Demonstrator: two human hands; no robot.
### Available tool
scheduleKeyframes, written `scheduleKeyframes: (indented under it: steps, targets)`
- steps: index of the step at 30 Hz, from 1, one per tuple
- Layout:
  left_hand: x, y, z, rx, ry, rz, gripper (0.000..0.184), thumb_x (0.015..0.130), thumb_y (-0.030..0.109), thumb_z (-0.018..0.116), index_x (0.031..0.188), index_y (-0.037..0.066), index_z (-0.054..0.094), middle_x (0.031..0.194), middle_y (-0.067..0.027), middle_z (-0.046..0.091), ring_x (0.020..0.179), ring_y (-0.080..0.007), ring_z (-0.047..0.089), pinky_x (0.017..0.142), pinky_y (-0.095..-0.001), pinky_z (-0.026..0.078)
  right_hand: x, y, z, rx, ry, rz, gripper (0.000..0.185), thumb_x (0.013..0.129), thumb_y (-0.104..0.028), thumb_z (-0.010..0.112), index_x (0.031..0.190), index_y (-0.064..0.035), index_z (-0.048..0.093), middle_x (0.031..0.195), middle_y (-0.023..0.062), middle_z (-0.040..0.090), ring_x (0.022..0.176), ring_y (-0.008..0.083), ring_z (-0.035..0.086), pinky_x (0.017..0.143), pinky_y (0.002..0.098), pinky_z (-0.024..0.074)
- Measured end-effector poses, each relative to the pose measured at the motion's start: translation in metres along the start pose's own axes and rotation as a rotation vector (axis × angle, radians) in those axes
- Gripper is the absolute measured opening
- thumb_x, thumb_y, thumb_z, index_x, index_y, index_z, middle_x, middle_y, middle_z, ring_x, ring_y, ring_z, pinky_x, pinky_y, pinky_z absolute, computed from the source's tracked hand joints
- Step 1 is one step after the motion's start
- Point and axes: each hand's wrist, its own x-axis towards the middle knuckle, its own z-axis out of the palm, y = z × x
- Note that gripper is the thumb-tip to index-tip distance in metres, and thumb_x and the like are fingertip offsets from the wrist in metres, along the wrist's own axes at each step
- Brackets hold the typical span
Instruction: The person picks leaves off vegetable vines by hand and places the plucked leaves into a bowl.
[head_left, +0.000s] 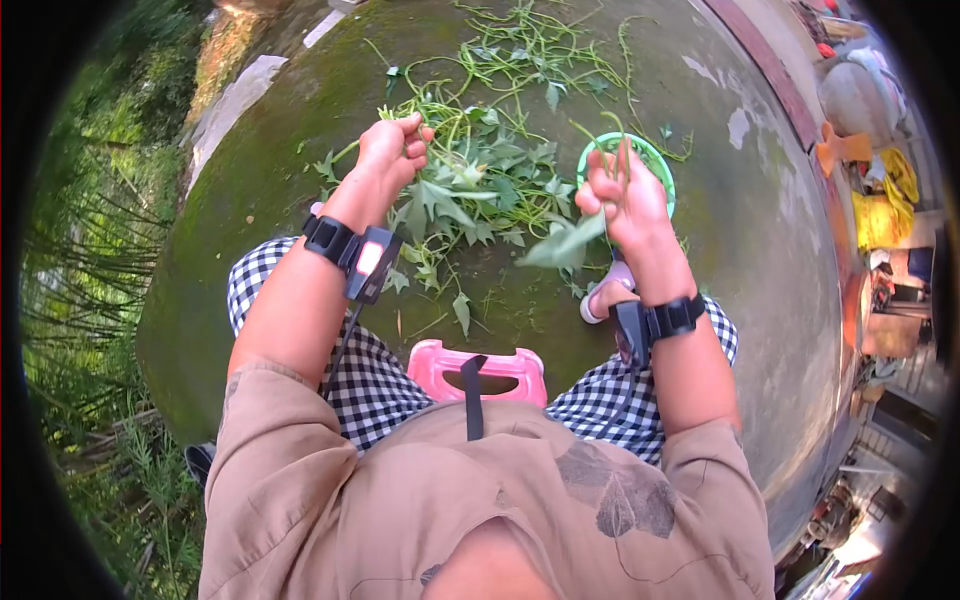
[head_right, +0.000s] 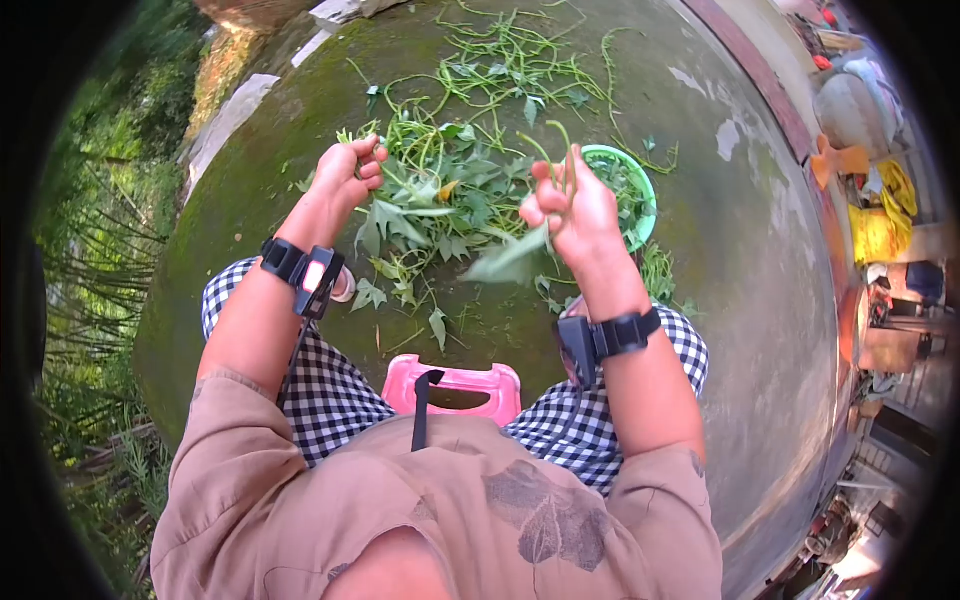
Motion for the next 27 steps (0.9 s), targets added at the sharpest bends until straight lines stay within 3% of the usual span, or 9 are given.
scheduleKeyframes:
  steps: [1, 4, 5, 8, 11, 14, 17, 23, 27]
  targets:
    - [-0.003, -0.005, 0.003, 0.031, -0.017, -0.019, 0.007, 0.097, 0.013, 0.050, 0.094, 0.007, 0.048, 0.072, -0.0057, 0.057, 0.047, -0.0081, 0.034, 0.043, -0.0243, 0.027, 0.010, -0.001, -0.005, 0.015, -0.047, -0.013, 0.057, 0.101, -0.052, 0.035, 0.095, 0.0013, 0.055, 0.054, -0.0024, 0.031, 0.047, 0.0136, 0.033, 0.047, 0.0280, 0.0327]
    - [-0.010, -0.010, 0.009, 0.078, -0.066, -0.049, 0.006, 0.097, 0.012, 0.051, 0.095, 0.006, 0.050, 0.074, -0.0062, 0.059, 0.048, -0.0079, 0.036, 0.044, -0.0234, 0.029, 0.011, -0.011, -0.003, 0.023, -0.097, -0.005, 0.064, 0.100, -0.057, 0.032, 0.099, 0.0024, 0.055, 0.055, -0.0005, 0.037, 0.049, 0.0145, 0.034, 0.048, 0.0290, 0.0342]
    - [-0.011, -0.010, 0.012, 0.091, -0.073, -0.053, 0.007, 0.097, 0.012, 0.051, 0.095, 0.006, 0.051, 0.074, -0.0062, 0.059, 0.048, -0.0079, 0.036, 0.044, -0.0235, 0.029, 0.024, -0.007, -0.022, 0.126, -0.202, 0.020, 0.066, 0.099, -0.059, 0.031, 0.104, 0.0028, 0.054, 0.057, 0.0023, 0.045, 0.051, 0.0170, 0.041, 0.050, 0.0292, 0.0375]
    - [-0.017, -0.011, 0.020, 0.123, -0.117, -0.057, 0.008, 0.096, 0.013, 0.052, 0.097, 0.005, 0.053, 0.075, -0.0062, 0.058, 0.049, -0.0079, 0.036, 0.045, -0.0237, 0.030, 0.018, -0.004, -0.006, 0.099, 0.147, -0.007, 0.064, 0.099, -0.058, 0.033, 0.106, 0.0023, 0.053, 0.063, 0.0050, 0.053, 0.057, 0.0188, 0.049, 0.054, 0.0287, 0.0418]
    - [-0.019, -0.015, 0.022, 0.176, -0.167, -0.051, 0.011, 0.095, 0.014, 0.054, 0.099, 0.004, 0.055, 0.076, -0.0063, 0.058, 0.048, -0.0079, 0.038, 0.046, -0.0238, 0.031, 0.025, -0.002, -0.009, 0.149, 0.166, -0.022, 0.052, 0.101, -0.049, 0.038, 0.107, 0.0010, 0.052, 0.068, 0.0059, 0.056, 0.063, 0.0205, 0.055, 0.059, 0.0288, 0.0444]
    - [-0.020, -0.019, 0.022, 0.230, -0.169, -0.061, 0.011, 0.094, 0.014, 0.055, 0.098, 0.004, 0.055, 0.075, -0.0062, 0.058, 0.048, -0.0078, 0.038, 0.045, -0.0240, 0.031, 0.042, 0.000, -0.035, 0.164, 0.030, 0.018, 0.037, 0.103, -0.035, 0.041, 0.107, -0.0009, 0.052, 0.071, 0.0068, 0.057, 0.063, 0.0189, 0.053, 0.060, 0.0306, 0.0449]
    - [-0.026, -0.019, 0.023, 0.264, -0.175, -0.069, 0.011, 0.094, 0.014, 0.055, 0.098, 0.003, 0.056, 0.073, -0.0057, 0.058, 0.048, -0.0075, 0.038, 0.044, -0.0243, 0.031, 0.042, 0.003, -0.034, 0.166, 0.035, 0.022, 0.025, 0.103, -0.025, 0.042, 0.107, -0.0025, 0.052, 0.074, 0.0059, 0.056, 0.066, 0.0167, 0.052, 0.059, 0.0306, 0.0438]
    - [-0.030, -0.019, 0.024, 0.279, -0.178, -0.071, 0.011, 0.093, 0.013, 0.055, 0.099, 0.003, 0.056, 0.073, -0.0054, 0.059, 0.047, -0.0071, 0.038, 0.044, -0.0239, 0.030, 0.039, 0.003, -0.026, 0.210, 0.049, 0.030, 0.020, 0.102, -0.021, 0.045, 0.104, -0.0031, 0.052, 0.078, 0.0034, 0.052, 0.070, 0.0142, 0.051, 0.058, 0.0294, 0.0423]
    - [-0.034, -0.016, 0.025, 0.308, -0.183, -0.066, 0.010, 0.092, 0.013, 0.058, 0.099, 0.005, 0.057, 0.074, -0.0051, 0.061, 0.047, -0.0063, 0.039, 0.043, -0.0227, 0.029, 0.039, 0.003, -0.027, 0.212, 0.004, 0.054, 0.022, 0.101, -0.023, 0.045, 0.104, -0.0027, 0.053, 0.078, 0.0048, 0.054, 0.070, 0.0176, 0.052, 0.058, 0.0297, 0.0429]
